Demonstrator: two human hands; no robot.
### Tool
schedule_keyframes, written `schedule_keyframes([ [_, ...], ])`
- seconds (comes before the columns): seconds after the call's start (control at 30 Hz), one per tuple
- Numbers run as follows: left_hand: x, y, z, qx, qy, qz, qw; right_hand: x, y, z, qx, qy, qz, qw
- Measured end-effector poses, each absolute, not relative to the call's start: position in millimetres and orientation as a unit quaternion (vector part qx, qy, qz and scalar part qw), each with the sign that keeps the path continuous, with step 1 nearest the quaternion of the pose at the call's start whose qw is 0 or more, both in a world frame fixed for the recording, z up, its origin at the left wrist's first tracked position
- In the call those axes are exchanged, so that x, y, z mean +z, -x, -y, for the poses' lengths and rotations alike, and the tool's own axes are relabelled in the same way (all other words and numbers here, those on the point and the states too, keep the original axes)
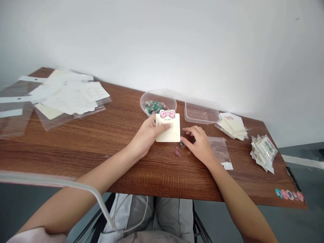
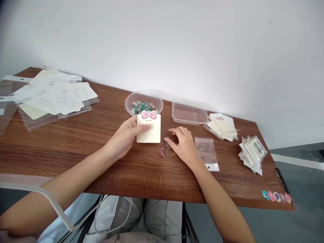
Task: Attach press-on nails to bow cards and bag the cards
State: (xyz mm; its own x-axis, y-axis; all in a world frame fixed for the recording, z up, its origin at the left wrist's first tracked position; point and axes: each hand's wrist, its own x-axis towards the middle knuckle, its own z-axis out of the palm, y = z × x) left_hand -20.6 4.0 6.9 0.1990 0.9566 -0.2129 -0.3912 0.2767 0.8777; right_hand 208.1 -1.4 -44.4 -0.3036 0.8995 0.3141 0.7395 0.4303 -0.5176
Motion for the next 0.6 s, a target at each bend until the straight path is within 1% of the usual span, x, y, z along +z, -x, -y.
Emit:
schedule_keyframes([
  [0.23,7.4,19.3,-2.8,0.478,-0.373,-0.419,0.676,-46.5,-200.8,3.6,0.12,0.562,0.779,0.252],
  [0.6,6.7,18.4,-2.3,0.479,-0.364,-0.419,0.68,-45.7,-207.2,2.0,0.146,0.548,0.782,0.258],
])
